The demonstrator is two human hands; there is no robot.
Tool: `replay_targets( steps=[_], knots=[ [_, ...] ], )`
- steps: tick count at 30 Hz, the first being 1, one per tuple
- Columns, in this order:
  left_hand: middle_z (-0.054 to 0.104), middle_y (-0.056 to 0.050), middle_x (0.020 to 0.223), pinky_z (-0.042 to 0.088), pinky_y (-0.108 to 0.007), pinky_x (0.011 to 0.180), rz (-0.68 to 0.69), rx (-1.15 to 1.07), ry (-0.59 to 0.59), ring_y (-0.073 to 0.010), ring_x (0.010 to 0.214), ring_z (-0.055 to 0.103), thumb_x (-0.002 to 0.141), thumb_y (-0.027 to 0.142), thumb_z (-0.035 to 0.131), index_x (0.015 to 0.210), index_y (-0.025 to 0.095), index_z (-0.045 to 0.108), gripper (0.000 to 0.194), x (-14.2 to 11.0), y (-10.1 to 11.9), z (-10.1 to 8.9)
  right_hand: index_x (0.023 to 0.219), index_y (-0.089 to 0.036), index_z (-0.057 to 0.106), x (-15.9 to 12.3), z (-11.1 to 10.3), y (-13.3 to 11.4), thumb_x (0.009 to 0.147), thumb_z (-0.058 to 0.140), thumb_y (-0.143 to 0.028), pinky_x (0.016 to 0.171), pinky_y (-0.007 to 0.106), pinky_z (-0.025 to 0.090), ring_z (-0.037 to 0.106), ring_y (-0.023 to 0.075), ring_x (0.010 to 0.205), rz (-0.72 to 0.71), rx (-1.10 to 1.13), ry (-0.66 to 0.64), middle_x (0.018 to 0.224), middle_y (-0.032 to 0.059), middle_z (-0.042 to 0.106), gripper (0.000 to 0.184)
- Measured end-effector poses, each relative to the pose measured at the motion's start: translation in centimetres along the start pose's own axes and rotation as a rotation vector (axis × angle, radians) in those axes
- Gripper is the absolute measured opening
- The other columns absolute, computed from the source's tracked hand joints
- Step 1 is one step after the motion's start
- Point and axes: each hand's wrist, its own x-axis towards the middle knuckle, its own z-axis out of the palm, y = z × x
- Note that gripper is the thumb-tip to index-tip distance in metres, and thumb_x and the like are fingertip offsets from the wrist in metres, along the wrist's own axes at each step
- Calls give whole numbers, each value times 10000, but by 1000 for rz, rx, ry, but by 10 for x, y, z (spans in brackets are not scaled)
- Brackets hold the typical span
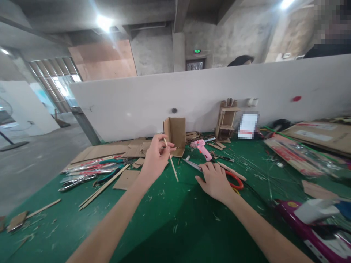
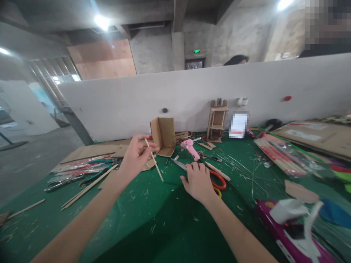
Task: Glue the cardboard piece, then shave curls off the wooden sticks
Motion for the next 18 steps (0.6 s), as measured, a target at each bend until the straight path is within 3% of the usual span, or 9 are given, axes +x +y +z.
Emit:
replay_targets(
  steps=[6,8,11,14,18],
  knots=[
    [626,-66,981,522,-291,725,45,189,-48,-167,901,622,890,270,411,1183,244,380,297,-7,7,9,1120,-184,506,14,-13,1,879,320,-328,782,325,342,475,215,942,62,63,-66,1050,93,559,337],
    [630,-56,974,521,-275,698,58,283,-39,-163,865,623,888,295,415,1201,261,417,314,-8,9,7,1112,-211,513,27,-20,19,882,287,-259,770,296,349,499,183,918,138,32,-105,1053,72,568,326],
    [635,-39,937,517,-256,681,76,341,0,-136,752,625,882,290,427,1181,258,458,303,-9,11,5,1028,-173,566,48,-21,56,856,282,-201,746,340,364,502,236,944,279,-18,-119,1050,121,567,333],
    [637,-29,916,511,-238,671,90,349,19,-123,717,618,876,274,433,1170,253,468,297,-10,11,6,999,-132,599,63,-9,89,820,376,-242,760,406,372,480,311,997,360,-42,-161,1061,170,552,306],
    [637,-28,909,507,-224,652,89,343,-3,-122,731,618,879,283,428,1173,258,470,298,-12,12,7,968,-174,617,68,10,109,814,393,-267,788,428,374,489,302,997,362,-11,-175,1066,139,555,287]
  ],
)
